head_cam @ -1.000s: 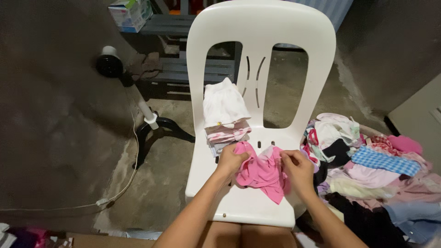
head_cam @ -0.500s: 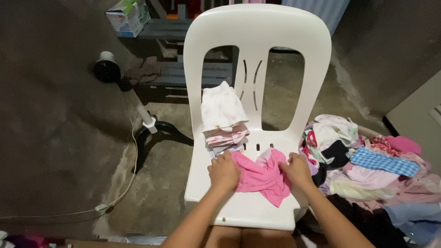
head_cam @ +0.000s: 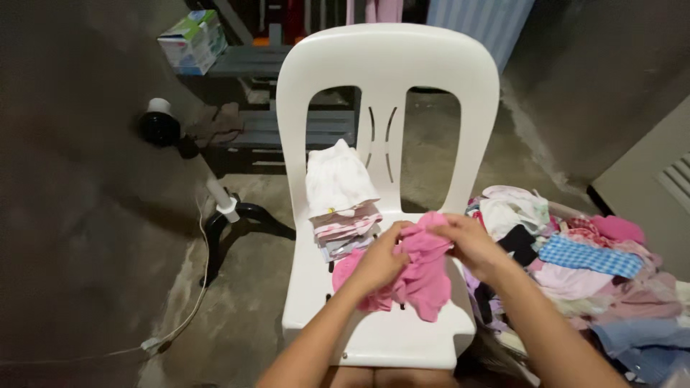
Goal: The person folds several small garments one by one on a white plastic chair. They pick up a pink top, fold it, and place it on a growing stack. They then fold a purple garment and a white garment with pink trim, stacking each on the chair.
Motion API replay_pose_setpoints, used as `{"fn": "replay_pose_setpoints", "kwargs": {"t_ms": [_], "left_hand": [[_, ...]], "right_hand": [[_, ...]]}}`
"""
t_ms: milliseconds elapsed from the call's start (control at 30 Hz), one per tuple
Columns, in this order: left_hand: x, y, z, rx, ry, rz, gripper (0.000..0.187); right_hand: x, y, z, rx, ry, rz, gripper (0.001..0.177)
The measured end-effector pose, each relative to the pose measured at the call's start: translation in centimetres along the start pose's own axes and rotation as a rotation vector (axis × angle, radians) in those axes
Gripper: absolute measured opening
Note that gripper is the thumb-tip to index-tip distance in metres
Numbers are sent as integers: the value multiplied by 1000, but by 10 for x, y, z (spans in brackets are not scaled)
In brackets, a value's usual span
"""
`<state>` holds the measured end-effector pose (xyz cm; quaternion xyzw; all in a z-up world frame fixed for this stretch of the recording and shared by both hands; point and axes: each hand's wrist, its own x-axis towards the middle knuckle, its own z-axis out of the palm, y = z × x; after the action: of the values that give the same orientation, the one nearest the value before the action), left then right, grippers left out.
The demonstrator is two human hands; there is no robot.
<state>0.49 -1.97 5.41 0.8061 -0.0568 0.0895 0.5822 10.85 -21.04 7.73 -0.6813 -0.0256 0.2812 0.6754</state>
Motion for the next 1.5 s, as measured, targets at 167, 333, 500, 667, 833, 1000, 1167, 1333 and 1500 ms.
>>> {"fn": "replay_pose_setpoints", "kwargs": {"t_ms": [167,333,500,667,833,1000,1167,1333,1500], "left_hand": [[26,28,-4,28,82,-91,38],[49,56,-7,-38,158,-252,25],[70,59,-29,-383,187,-222,16],[78,64,-56,-678,-9,-153,20],[74,95,-74,-922,-57,-323,23],[88,132,-101,-595,20,-181,35],[95,148,-134,-257,99,-85,23],[81,153,-150,-44,119,-72,20],[84,160,-148,414,255,-210,27]], "right_hand": [[-20,-46,2,437,-174,-22,18],[-19,-52,11,605,-351,-153,18],[-31,-77,18,614,-332,-103,41],[-47,-96,27,523,-151,-215,41],[-51,-103,31,362,-121,-334,43],[-58,-91,32,-199,-272,-338,46],[-54,-85,15,-1477,-241,-217,28],[-64,-118,-21,-1557,-258,-1169,34],[-82,-162,-23,-1017,-262,-476,29]]}}
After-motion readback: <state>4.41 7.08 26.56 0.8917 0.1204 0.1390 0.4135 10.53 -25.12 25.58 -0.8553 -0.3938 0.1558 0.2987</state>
